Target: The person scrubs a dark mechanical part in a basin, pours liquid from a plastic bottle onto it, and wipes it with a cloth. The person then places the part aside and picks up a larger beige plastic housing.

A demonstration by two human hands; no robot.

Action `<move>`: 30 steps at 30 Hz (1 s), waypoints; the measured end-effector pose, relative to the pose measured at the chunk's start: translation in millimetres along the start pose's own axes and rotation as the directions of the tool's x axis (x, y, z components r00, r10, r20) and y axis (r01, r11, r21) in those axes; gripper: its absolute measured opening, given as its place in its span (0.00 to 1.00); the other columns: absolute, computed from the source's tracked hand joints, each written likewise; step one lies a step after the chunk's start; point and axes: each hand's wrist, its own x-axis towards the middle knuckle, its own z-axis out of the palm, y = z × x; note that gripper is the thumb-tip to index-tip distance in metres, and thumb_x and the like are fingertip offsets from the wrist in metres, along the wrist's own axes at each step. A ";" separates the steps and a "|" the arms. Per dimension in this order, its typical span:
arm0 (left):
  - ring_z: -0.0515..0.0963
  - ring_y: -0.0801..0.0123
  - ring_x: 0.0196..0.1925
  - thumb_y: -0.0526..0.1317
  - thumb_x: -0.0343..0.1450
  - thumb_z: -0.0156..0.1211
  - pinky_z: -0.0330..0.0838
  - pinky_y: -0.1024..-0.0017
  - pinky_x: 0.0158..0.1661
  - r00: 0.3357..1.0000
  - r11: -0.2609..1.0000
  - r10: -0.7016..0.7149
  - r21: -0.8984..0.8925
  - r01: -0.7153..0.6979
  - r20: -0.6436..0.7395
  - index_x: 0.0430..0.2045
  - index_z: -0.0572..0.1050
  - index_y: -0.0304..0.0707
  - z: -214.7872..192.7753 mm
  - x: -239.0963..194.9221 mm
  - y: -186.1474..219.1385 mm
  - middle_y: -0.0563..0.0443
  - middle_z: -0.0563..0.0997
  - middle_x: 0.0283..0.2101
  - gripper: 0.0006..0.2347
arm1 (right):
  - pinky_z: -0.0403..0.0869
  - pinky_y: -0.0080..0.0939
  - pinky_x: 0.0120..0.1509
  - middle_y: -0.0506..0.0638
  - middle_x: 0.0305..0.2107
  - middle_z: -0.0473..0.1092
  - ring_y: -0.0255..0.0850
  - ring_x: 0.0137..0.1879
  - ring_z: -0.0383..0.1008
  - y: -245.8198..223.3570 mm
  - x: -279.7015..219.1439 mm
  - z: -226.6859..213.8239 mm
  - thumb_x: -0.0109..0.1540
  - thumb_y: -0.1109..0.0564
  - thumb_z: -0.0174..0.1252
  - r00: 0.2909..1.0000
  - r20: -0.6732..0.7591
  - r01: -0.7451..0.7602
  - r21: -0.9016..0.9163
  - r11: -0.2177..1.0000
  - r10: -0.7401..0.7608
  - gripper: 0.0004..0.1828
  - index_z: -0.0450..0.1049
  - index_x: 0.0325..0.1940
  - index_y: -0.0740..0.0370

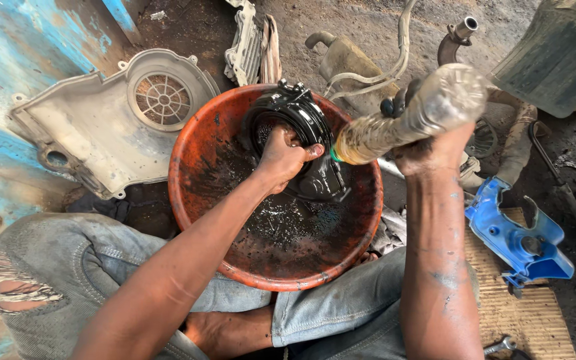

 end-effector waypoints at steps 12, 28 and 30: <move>0.79 0.73 0.27 0.36 0.60 0.75 0.76 0.72 0.29 0.923 0.922 -0.235 -0.369 0.112 -0.305 0.29 0.72 0.32 5.6 -6.5 25.7 0.53 0.81 0.29 0.14 | 0.77 0.47 0.42 0.54 0.30 0.72 0.45 0.33 0.75 -18.5 3.9 -10.5 0.68 0.53 0.47 0.994 -0.096 0.065 0.057 0.996 -0.059 0.13 0.72 0.39 0.63; 0.76 0.70 0.35 0.30 0.62 0.76 0.71 0.69 0.39 0.958 0.944 -0.028 -0.323 -0.069 -0.286 0.33 0.75 0.31 11.4 -2.9 9.5 0.50 0.80 0.36 0.13 | 0.72 0.51 0.41 0.52 0.28 0.70 0.46 0.34 0.71 -4.0 6.8 -14.7 0.67 0.47 0.46 0.993 0.117 0.022 0.042 0.999 -0.027 0.16 0.71 0.38 0.60; 0.71 0.64 0.33 0.31 0.66 0.76 0.65 0.62 0.36 0.970 0.943 -0.068 -0.332 -0.015 -0.235 0.34 0.75 0.24 8.0 -1.4 8.7 0.45 0.79 0.37 0.13 | 0.74 0.52 0.42 0.52 0.29 0.71 0.45 0.34 0.71 -1.7 9.0 -13.9 0.67 0.49 0.46 0.998 0.004 0.068 0.000 0.998 -0.068 0.15 0.73 0.40 0.61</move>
